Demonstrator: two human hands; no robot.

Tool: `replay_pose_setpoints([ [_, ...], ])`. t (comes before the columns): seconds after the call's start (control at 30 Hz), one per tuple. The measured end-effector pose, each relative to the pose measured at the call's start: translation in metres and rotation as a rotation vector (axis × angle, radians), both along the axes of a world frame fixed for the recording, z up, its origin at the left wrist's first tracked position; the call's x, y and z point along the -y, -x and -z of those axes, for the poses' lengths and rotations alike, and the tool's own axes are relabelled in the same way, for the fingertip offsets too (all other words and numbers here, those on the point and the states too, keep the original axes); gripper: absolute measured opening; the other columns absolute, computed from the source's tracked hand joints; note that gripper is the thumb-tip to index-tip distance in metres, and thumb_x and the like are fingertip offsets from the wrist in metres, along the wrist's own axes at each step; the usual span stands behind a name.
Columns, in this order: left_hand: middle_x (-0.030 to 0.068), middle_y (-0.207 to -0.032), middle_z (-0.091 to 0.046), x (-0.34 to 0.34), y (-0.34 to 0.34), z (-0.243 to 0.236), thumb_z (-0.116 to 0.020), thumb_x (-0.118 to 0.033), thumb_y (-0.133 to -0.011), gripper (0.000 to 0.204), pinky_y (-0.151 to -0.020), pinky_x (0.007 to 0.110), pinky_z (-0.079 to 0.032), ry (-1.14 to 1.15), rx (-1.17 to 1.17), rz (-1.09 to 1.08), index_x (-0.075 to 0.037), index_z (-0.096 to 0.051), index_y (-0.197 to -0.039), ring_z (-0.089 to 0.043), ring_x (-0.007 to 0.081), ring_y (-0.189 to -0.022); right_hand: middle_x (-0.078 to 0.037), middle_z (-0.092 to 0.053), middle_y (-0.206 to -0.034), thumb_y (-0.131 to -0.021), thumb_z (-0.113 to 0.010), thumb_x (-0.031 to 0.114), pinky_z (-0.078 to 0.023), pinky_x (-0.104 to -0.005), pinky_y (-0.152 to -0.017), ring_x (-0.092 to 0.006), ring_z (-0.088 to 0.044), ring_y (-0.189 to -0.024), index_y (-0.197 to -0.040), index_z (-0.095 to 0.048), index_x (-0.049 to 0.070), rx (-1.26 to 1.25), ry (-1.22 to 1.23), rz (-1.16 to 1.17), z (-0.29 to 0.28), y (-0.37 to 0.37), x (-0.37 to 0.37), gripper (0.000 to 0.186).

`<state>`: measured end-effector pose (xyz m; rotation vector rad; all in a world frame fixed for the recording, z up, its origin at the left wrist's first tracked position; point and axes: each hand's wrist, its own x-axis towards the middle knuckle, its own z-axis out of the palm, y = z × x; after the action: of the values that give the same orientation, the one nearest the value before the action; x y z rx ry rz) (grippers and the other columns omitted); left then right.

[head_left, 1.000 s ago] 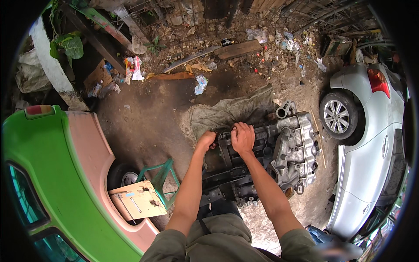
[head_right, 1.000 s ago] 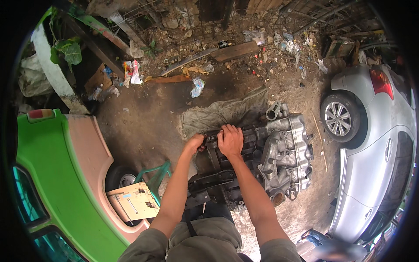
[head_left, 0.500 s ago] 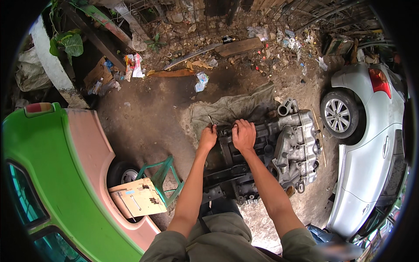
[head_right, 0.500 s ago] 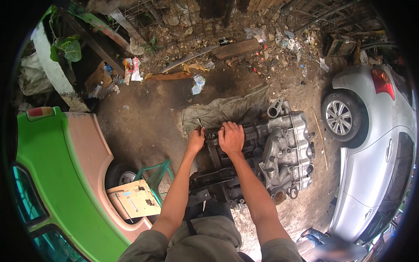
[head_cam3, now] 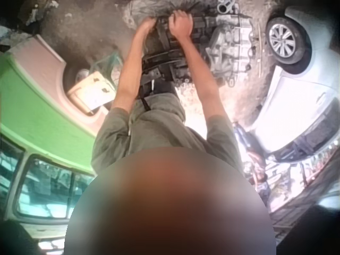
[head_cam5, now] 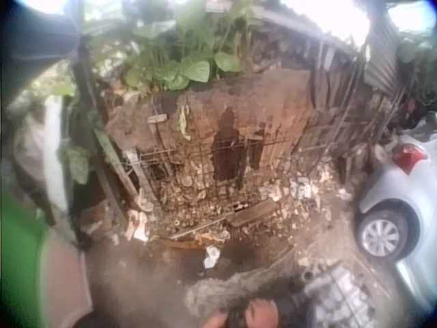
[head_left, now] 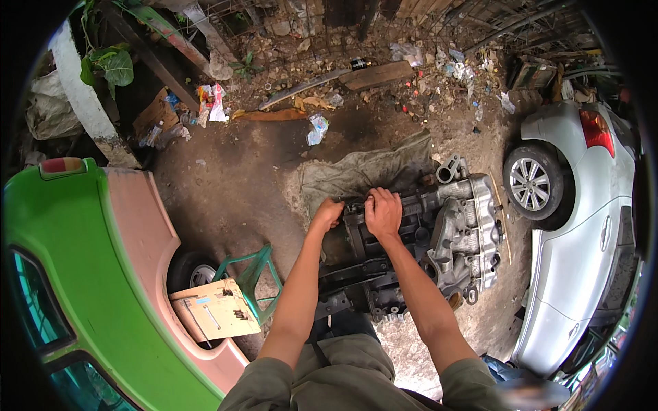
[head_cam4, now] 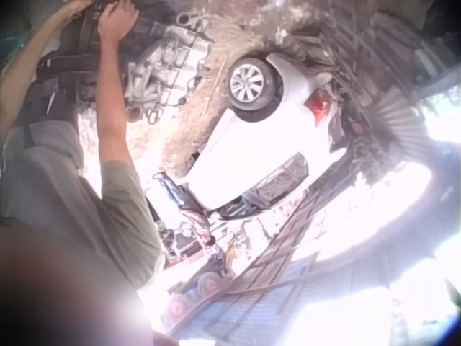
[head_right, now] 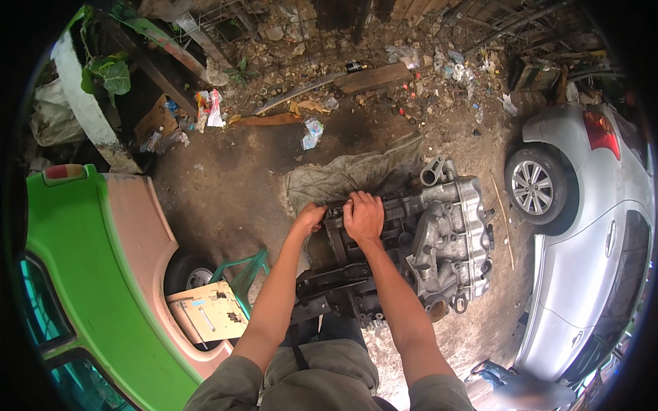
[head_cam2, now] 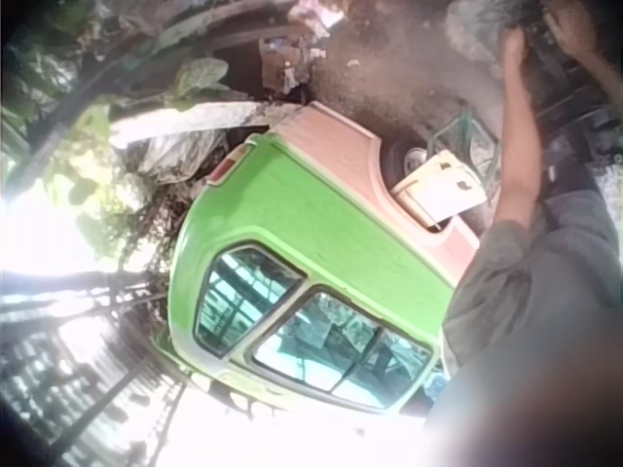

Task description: The person uses a wrench to loosen and remove bolts from a car engine block resting on the ground. They then handle small metal parts, possibly bolts or washers, before continuing to work on the engine with the wrench.

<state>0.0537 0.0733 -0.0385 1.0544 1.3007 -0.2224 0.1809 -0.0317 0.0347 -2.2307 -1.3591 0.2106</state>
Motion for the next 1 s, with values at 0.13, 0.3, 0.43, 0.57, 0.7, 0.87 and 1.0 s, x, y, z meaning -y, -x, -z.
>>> replay_pose_setpoints([
  [0.13,0.0152,-0.078,-0.062,-0.004,-0.001,0.01,-0.066,-0.028,-0.096,0.039,-0.049,0.037,-0.043,0.046,-0.071,0.103,0.009,-0.057,-0.103,-0.056,0.0239,-0.058,-0.014,-0.061,-0.086,-0.089,-0.052,0.016,-0.042,-0.0449,-0.082,-0.0354,-0.057,-0.086,-0.085,-0.065,0.002,-0.008,0.027,0.004,0.0,0.001,0.0,0.019],
  [0.3,0.0164,-0.081,-0.064,0.0,0.006,0.02,-0.066,-0.029,-0.097,0.037,-0.047,0.039,-0.042,-0.103,-0.066,0.171,0.007,-0.059,-0.105,-0.055,0.0235,-0.054,-0.014,-0.061,-0.085,-0.089,-0.052,0.016,-0.042,-0.0449,-0.082,-0.0354,-0.058,-0.086,-0.085,-0.065,0.002,0.002,-0.011,0.01,0.001,0.001,0.0,0.02],
  [0.43,0.0173,-0.086,-0.066,0.006,0.017,0.016,-0.065,-0.031,-0.1,0.038,-0.045,0.039,-0.045,-0.036,0.01,-0.116,0.006,-0.059,-0.108,-0.057,0.0209,-0.052,-0.013,-0.061,-0.084,-0.089,-0.052,0.015,-0.042,-0.0444,-0.081,-0.0352,-0.058,-0.086,-0.085,-0.065,0.002,-0.003,-0.002,0.006,0.001,0.0,0.0,0.019],
  [0.57,0.0159,-0.097,-0.067,0.028,0.031,-0.008,-0.062,-0.024,-0.102,0.032,-0.057,0.036,-0.058,-0.135,0.213,-0.527,0.006,-0.058,-0.114,-0.066,0.0194,-0.065,-0.012,-0.065,-0.088,-0.087,-0.055,0.018,-0.043,-0.0443,-0.082,-0.0333,-0.061,-0.09,-0.089,-0.069,0.002,-0.013,0.074,0.0,0.0,-0.001,0.001,0.021],
  [0.7,0.0179,-0.099,-0.069,0.055,0.045,-0.033,-0.065,-0.016,-0.1,0.029,-0.075,0.038,-0.064,-0.201,0.447,-0.752,0.008,-0.057,-0.113,-0.074,0.0284,-0.084,-0.012,-0.065,-0.087,-0.087,-0.056,0.018,-0.043,-0.044,-0.082,-0.033,-0.061,-0.089,-0.089,-0.068,0.003,-0.01,0.043,0.008,0.001,-0.001,0.001,0.02],
  [0.87,0.0121,-0.096,-0.07,0.065,0.044,-0.045,-0.065,-0.004,-0.098,0.019,-0.075,0.035,-0.063,-0.157,0.465,-0.803,0.01,-0.06,-0.11,-0.071,0.0209,-0.082,-0.012,-0.065,-0.087,-0.087,-0.056,0.018,-0.043,-0.0439,-0.082,-0.0328,-0.06,-0.089,-0.088,-0.068,0.003,-0.01,0.053,-0.004,0.0,-0.001,0.001,0.02],
  [1.0,0.0101,-0.092,-0.069,0.072,0.041,-0.047,-0.067,-0.003,-0.096,0.013,-0.074,0.032,-0.061,-0.303,0.45,-0.767,0.007,-0.06,-0.1,-0.068,0.0158,-0.081,-0.012,-0.065,-0.086,-0.087,-0.055,0.018,-0.043,-0.0437,-0.082,-0.0329,-0.06,-0.088,-0.087,-0.067,0.003,0.003,0.047,-0.004,-0.001,-0.001,0.001,0.019],
])
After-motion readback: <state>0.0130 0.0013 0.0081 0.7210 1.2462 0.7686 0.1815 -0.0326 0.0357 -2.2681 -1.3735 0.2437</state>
